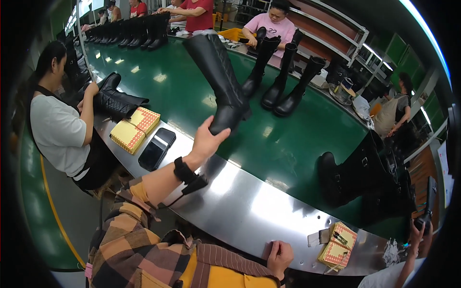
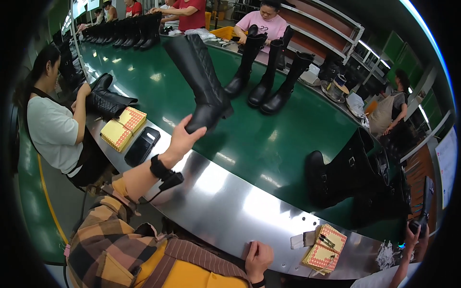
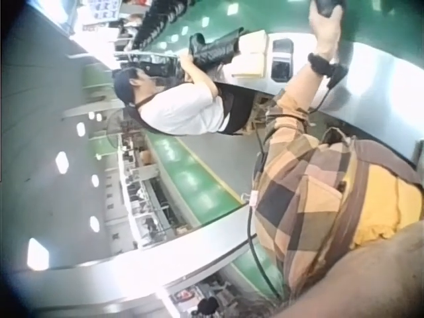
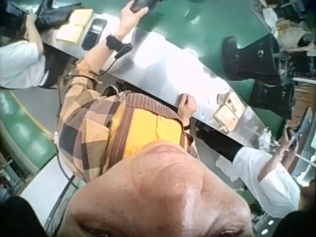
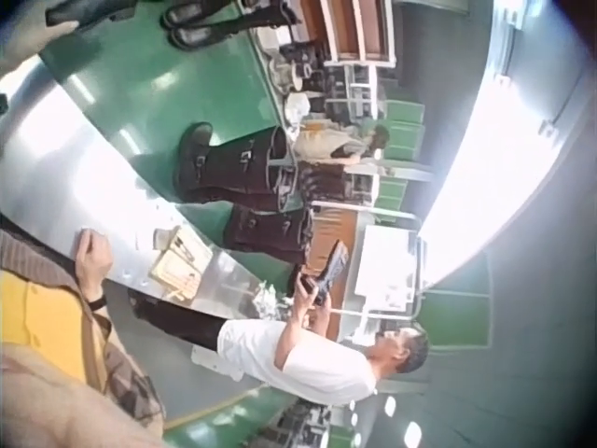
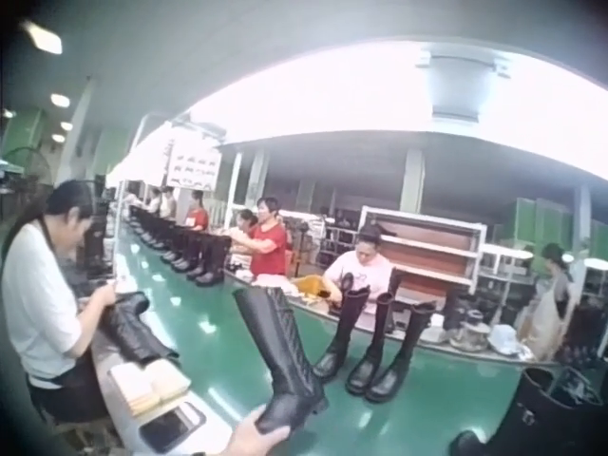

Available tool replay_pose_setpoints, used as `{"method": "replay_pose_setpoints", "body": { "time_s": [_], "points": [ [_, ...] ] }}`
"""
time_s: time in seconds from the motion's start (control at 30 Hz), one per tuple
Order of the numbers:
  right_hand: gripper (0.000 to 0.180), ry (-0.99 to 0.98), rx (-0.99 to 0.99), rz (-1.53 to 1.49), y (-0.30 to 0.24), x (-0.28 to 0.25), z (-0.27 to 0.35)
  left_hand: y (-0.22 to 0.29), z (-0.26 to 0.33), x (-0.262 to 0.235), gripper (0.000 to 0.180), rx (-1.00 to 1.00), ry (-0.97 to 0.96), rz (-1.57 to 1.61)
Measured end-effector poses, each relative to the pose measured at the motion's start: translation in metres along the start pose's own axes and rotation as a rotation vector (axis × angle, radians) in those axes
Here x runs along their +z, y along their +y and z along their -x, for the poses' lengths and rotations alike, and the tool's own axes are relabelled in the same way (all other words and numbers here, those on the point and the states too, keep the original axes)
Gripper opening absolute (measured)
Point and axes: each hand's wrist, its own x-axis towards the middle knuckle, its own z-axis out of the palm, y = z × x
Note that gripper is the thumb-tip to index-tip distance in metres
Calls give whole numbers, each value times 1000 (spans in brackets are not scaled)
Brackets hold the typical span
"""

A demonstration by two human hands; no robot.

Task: Inspecting black boots for quality and cleaning them on a manufacturing line.

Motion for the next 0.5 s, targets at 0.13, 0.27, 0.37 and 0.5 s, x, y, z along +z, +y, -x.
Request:
{"method": "replay_pose_setpoints", "body": {
  "time_s": [0.13, 0.27, 0.37, 0.5],
  "points": [
    [14, -54, 59, 77, 12, 4, 8, -27, -130, 12, 77, 403, 320, -386],
    [14, 35, -19, 167, -22, -1, -8, -83, -266, 37, 80, 572, 350, -552],
    [18, 44, 140, 167, -28, -1, -14, -143, -319, 57, 67, 215, 138, -807],
    [21, -77, 180, 253, -21, 1, -12, -170, -349, 95, 38, 247, 48, -817]
  ]
}}
